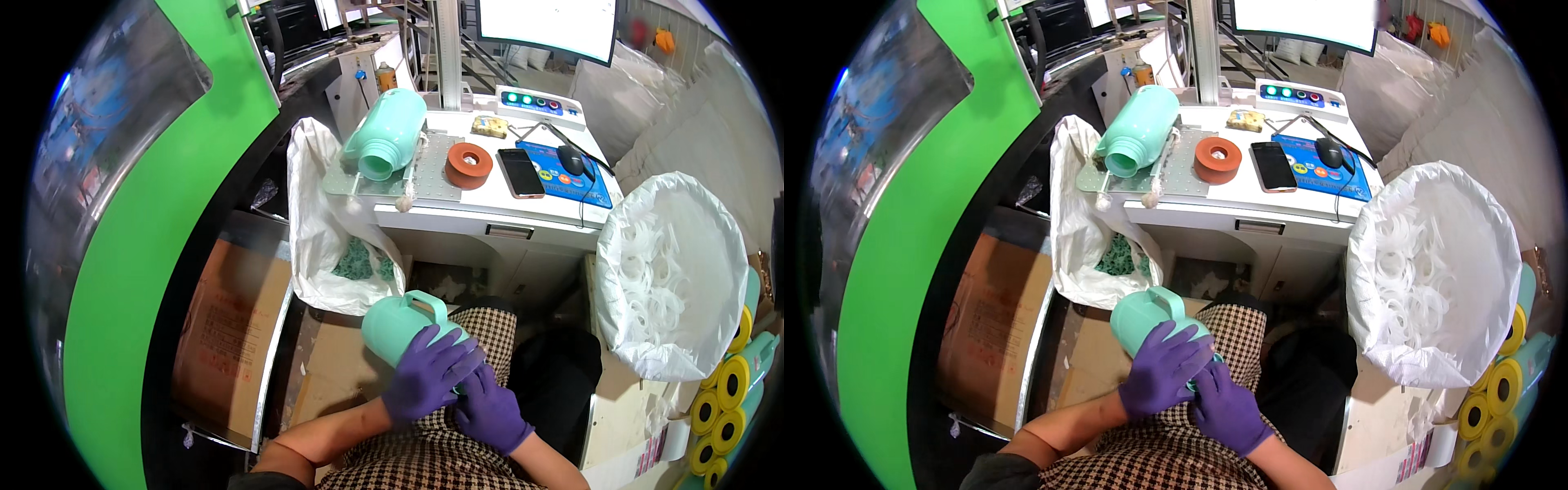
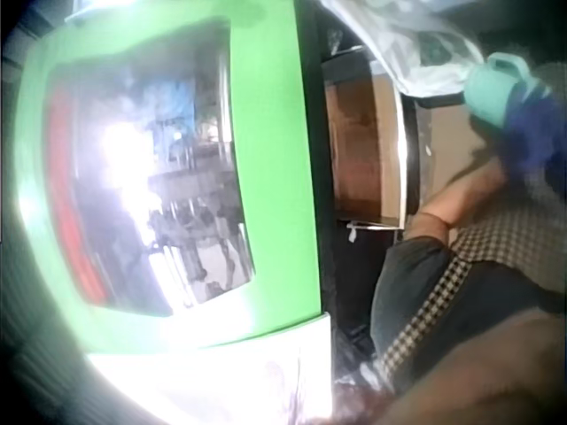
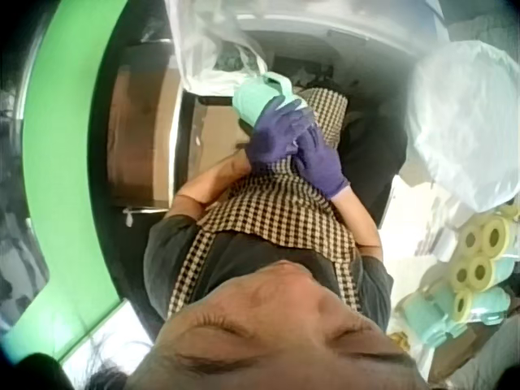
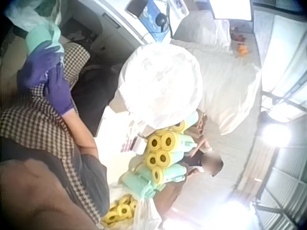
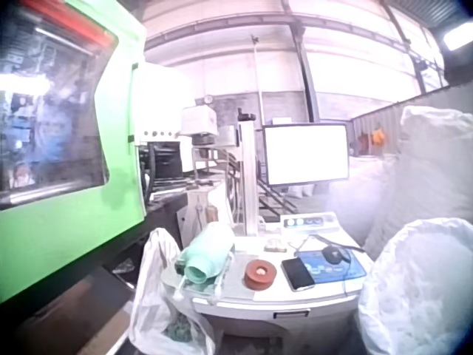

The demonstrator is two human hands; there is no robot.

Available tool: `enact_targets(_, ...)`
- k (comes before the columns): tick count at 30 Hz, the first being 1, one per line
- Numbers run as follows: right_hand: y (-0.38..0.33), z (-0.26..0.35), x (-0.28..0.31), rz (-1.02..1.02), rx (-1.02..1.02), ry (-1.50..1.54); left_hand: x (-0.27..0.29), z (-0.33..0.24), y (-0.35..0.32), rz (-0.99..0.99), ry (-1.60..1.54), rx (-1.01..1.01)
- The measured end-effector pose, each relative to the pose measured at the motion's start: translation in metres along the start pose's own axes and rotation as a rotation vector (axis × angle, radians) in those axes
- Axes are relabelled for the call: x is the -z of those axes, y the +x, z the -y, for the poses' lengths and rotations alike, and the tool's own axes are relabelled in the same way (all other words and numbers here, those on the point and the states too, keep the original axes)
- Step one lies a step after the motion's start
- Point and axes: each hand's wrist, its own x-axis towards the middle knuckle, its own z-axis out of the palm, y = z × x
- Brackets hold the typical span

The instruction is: The person sits on the floor and repeatedly picks up light green plastic containers and yellow lids. They wipe the containers with a white cloth, attach the lids, and place the finished units into a white bag. The process is repeated for multiple containers.

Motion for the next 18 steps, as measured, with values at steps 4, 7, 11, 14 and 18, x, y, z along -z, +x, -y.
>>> enact_targets(4, -0.006, 0.002, 0.017, 0.038, -0.019, 0.028, -0.013, 0.001, -0.010, -0.002, 0.082, -0.072)
enact_targets(7, -0.016, -0.020, -0.008, -0.071, -0.033, 0.061, -0.017, -0.008, -0.005, -0.022, 0.140, -0.106)
enact_targets(11, -0.050, 0.004, 0.032, 0.192, -0.319, 0.798, -0.020, 0.039, -0.011, 0.073, 0.077, 0.376)
enact_targets(14, -0.094, 0.014, 0.091, 0.086, 0.094, 0.711, -0.015, 0.073, -0.061, -0.159, -0.241, 0.666)
enact_targets(18, 0.017, 0.022, 0.083, -0.276, 0.305, 0.832, 0.009, 0.038, -0.113, -0.176, -0.123, 0.553)
